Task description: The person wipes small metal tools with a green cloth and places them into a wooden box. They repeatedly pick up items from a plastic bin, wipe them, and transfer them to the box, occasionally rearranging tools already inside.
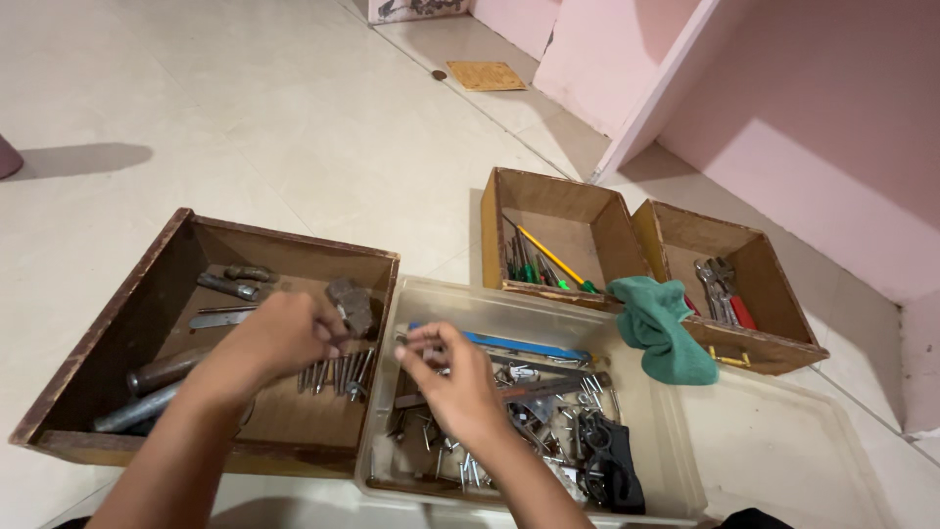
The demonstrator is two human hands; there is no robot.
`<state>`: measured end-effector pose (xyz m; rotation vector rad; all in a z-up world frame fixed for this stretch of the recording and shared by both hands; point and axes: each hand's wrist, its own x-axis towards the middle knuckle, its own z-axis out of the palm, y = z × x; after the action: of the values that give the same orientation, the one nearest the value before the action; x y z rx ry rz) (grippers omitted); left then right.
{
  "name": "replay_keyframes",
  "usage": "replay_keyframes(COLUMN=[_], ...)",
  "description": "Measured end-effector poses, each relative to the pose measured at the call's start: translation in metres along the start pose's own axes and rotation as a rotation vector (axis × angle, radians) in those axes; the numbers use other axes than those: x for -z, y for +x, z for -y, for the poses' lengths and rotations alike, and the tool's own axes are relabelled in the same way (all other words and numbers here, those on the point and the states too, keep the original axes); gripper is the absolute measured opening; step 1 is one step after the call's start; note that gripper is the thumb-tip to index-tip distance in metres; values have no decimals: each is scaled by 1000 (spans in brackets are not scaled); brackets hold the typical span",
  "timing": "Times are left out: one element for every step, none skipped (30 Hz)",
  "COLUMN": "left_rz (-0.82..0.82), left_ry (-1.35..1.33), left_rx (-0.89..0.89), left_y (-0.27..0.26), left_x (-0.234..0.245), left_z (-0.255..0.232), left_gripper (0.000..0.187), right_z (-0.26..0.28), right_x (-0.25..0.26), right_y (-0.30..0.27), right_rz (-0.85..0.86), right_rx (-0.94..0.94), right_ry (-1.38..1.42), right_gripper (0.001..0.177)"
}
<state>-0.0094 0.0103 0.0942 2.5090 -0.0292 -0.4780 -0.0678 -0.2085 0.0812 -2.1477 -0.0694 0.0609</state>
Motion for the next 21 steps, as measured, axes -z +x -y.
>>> replay_keyframes(left_rz=[3, 2, 1, 1, -35, -69, -104, -95, -87, -79, -52, -26, 1, -33, -66, -101, -102, -105, -107, -112, -117], left_ry=[57, 118, 179, 240, 263, 286, 309, 330, 352, 373, 410, 445, 480, 483, 486, 488, 473, 457, 442, 456, 469], left_rx=[18, 22, 25, 26, 46, 64, 81, 78, 75, 73, 58, 43, 28, 10, -8, -26, -24, -23, -22, -33, -44], left_y=[2, 6, 10, 15, 19, 23, 27, 31, 36, 39, 42, 45, 48, 50, 52, 53, 54, 56, 57, 56, 55], left_x=[-5, -11, -18, -26, -34, -43, -52, -59, -66, -72, -78, -83, -87, -91, -94, -96, -97, -97, -96, -96, -96], left_z=[5, 10, 14, 18, 22, 27, 31, 35, 38, 41, 44, 47, 49, 51, 54, 56, 57, 58, 58, 58, 58], left_gripper=[19, 20, 21, 23, 23, 23, 24, 24, 25, 26, 27, 28, 30, 26, 24, 23, 24, 24, 25, 24, 23], right_z=[-1, -3, -5, -7, -9, -13, -16, -20, -24, -27, -31, -33, -36, -37, -39, -39, -38, -37, -35, -34, -32], right_x=[1, 2, 1, 1, 0, 0, -1, -3, -3, -4, -5, -5, -5, -4, -3, -3, -4, -4, -3, -3, -3], right_y=[-6, -10, -15, -19, -22, -25, -28, -31, -34, -38, -41, -42, -42, -42, -42, -43, -43, -44, -44, -45, -46], right_rz=[-2, -3, -5, -10, -14, -21, 0, 21, 42, 34, 27, 20, 16, 11, 7, 30, 53, 75, 81, 88, 95], right_rx=[-7, -14, -21, -14, -8, -3, -28, -52, -75, -34, 8, 50, 49, 47, 45, 2, -41, -82, -74, -66, -58], right_ry=[-29, -58, -86, -94, -102, -111, -106, -100, -94, -77, -59, -43, -49, -55, -61, -51, -42, -32, -17, -1, 16], right_gripper=[31, 30, 29, 29, 28, 28, 27, 27, 27, 26, 25, 24, 24, 23, 22, 22, 21, 20, 20, 20, 21])
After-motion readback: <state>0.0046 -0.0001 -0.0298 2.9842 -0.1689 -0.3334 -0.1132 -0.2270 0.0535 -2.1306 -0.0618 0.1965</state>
